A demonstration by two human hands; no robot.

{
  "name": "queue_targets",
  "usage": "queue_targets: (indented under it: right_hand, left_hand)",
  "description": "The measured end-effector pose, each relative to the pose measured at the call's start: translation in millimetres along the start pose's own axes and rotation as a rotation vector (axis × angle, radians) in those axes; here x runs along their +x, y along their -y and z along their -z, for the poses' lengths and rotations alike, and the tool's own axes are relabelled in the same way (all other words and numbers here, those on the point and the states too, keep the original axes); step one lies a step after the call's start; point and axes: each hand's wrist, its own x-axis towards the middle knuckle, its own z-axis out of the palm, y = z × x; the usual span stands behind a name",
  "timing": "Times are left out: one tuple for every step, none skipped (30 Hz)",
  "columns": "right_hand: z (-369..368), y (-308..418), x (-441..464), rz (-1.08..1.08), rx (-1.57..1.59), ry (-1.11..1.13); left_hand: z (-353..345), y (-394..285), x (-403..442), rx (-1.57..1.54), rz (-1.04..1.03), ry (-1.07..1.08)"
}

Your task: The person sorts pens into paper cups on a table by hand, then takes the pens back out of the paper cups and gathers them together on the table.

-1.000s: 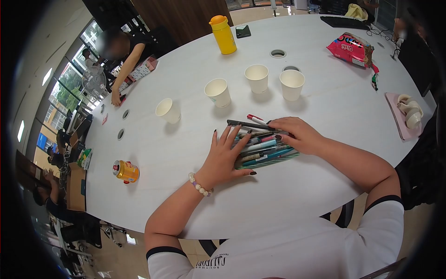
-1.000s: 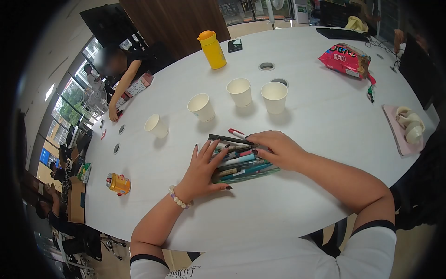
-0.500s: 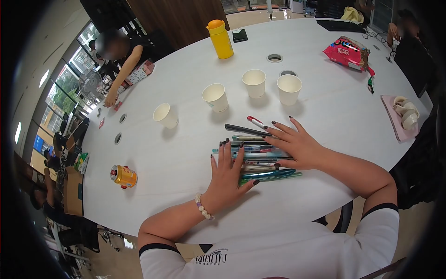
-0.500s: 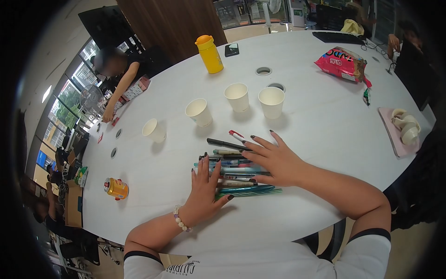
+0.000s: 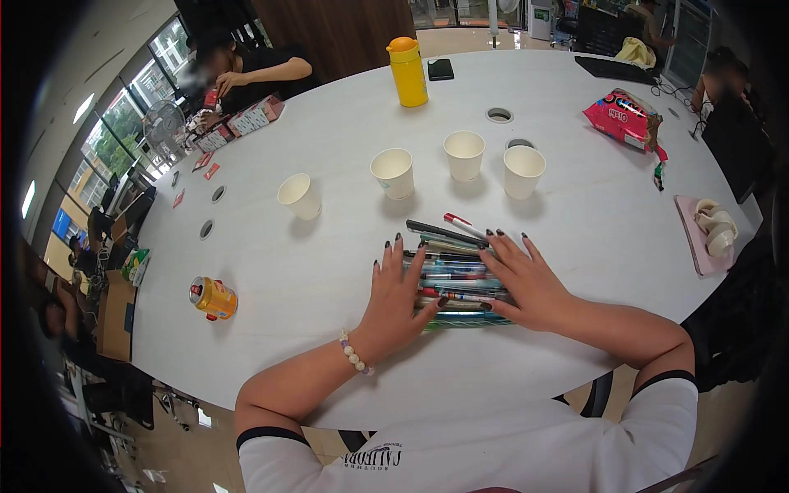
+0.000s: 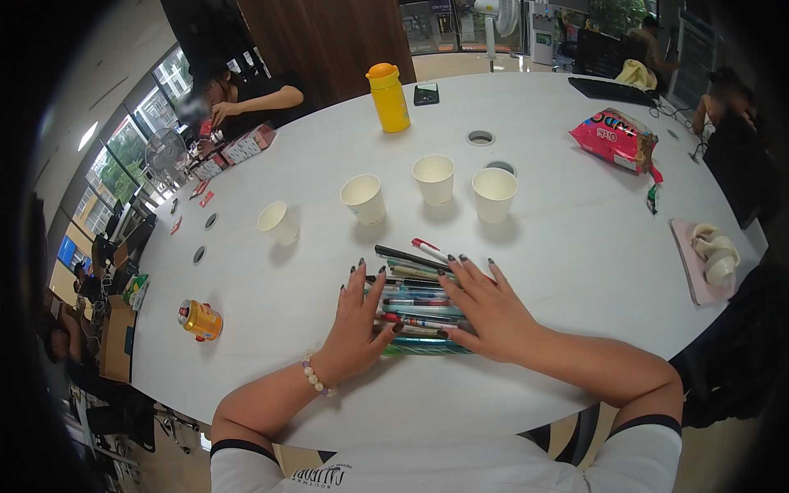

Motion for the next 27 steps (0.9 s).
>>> queue_targets:
  right_hand:
    - [-2.1,-1.0,0.4,0.002,0.003,0.004]
    - [-5.6,-3.2,0.9,0.0,0.044,0.047]
    - [-8.8,-5.6,1.4,-0.002,0.085,0.09]
    - [-9.8,-8.8,2.9,0.003,0.085,0.095]
    - [-9.3,-13.1,5.6,0.019,0.126,0.081]
    - [-8.7,-16.4,7.6,0.037,0.164,0.068]
    - [-8.6,-18.3,8.3,0.046,0.152,0.076]
    - [-8.2,-19.7,8.6,0.009,0.164,0.036]
    - [-6.8,-21.3,9.8,-0.021,0.171,-0.003]
    - [-5.0,-23.1,12.1,0.003,0.146,0.012]
    - [-4.2,-23.4,14.4,-0.032,0.189,0.006]
    - [-4.3,-22.9,18.5,-0.059,0.234,0.003]
    - [-4.1,-23.6,23.6,-0.009,0.214,0.021]
    - [-4.0,-26.3,29.3,-0.045,0.215,0.036]
    - [-5.2,-29.0,36.4,-0.081,0.22,0.048]
    - [-8.6,-31.4,44.5,-0.096,0.222,0.054]
    - [-9.9,-33.9,54.5,-0.055,0.214,0.06]
    - [-10.6,-35.9,63.4,-0.059,0.228,0.113]
    - [-10.8,-36.1,69.2,-0.075,0.246,0.167]
    - [-9.4,-35.0,75.1,-0.059,0.244,0.166]
    - [-7.6,-34.1,80.7,0.048,0.234,0.189]
    - [-6.3,-33.9,84.1,0.15,0.223,0.212]
    - [-5.7,-34.5,86.5,0.155,0.223,0.209]
    - [-5.3,-36.1,88.9,0.219,0.298,0.266]
    - [-4.7,-37.8,90.0,0.283,0.372,0.322]
    - [-2.6,-40.5,88.7,0.285,0.372,0.318]
    - [0.6,-43.1,84.5,0.246,0.37,0.262]
  left_hand:
    - [-2.0,4.8,3.2,-0.009,0.023,-0.009]
    - [-3.5,7.6,4.5,-0.018,0.047,-0.017]
    - [-4.2,6.5,3.8,-0.021,0.052,-0.016]
    - [-4.4,4.0,3.1,-0.049,0.015,0.015]
    - [-4.6,1.9,2.7,-0.077,-0.023,0.042]
    - [-6.6,-0.1,0.6,-0.085,-0.018,0.033]
    - [-9.6,-2.4,-2.4,-0.12,-0.044,-0.008]
    - [-11.1,-4.4,-3.8,-0.157,-0.071,-0.054]
    - [-9.6,-7.0,-4.0,-0.17,-0.066,-0.081]
    - [-7.0,-10.4,-5.2,-0.095,-0.032,-0.044]
    - [-6.9,-12.6,-7.8,-0.025,0.014,-0.01]
    - [-7.9,-13.4,-9.6,-0.042,0.044,-0.05]
    - [-7.0,-13.6,-10.3,0.012,-0.065,-0.027]
    - [-4.7,-12.6,-11.3,0.077,-0.17,-0.002]
    - [-6.2,-11.5,-12.3,0.083,-0.13,-0.042]
    - [-11.1,-10.8,-12.3,0.103,-0.224,-0.032]
    - [-12.9,-10.7,-11.9,0.125,-0.324,-0.015]
    - [-10.3,-11.1,-12.4,0.124,-0.332,0.02]
    - [-9.9,-11.3,-13.0,0.131,-0.314,0.007]
    - [-10.2,-11.0,-12.6,0.14,-0.303,0.031]
    - [-10.9,-10.5,-12.0,0.148,-0.296,0.058]
    - [-12.6,-10.1,-11.5,0.152,-0.292,0.055]
    - [-14.5,-9.4,-10.8,0.142,-0.239,0.028]
    - [-15.8,-8.4,-10.1,0.133,-0.188,0.0]
    - [-17.0,-7.6,-9.7,0.137,-0.188,-0.001]
    - [-17.6,-6.5,-9.3,0.11,-0.157,-0.054]
    - [-17.1,-5.7,-9.4,0.082,-0.127,-0.107]
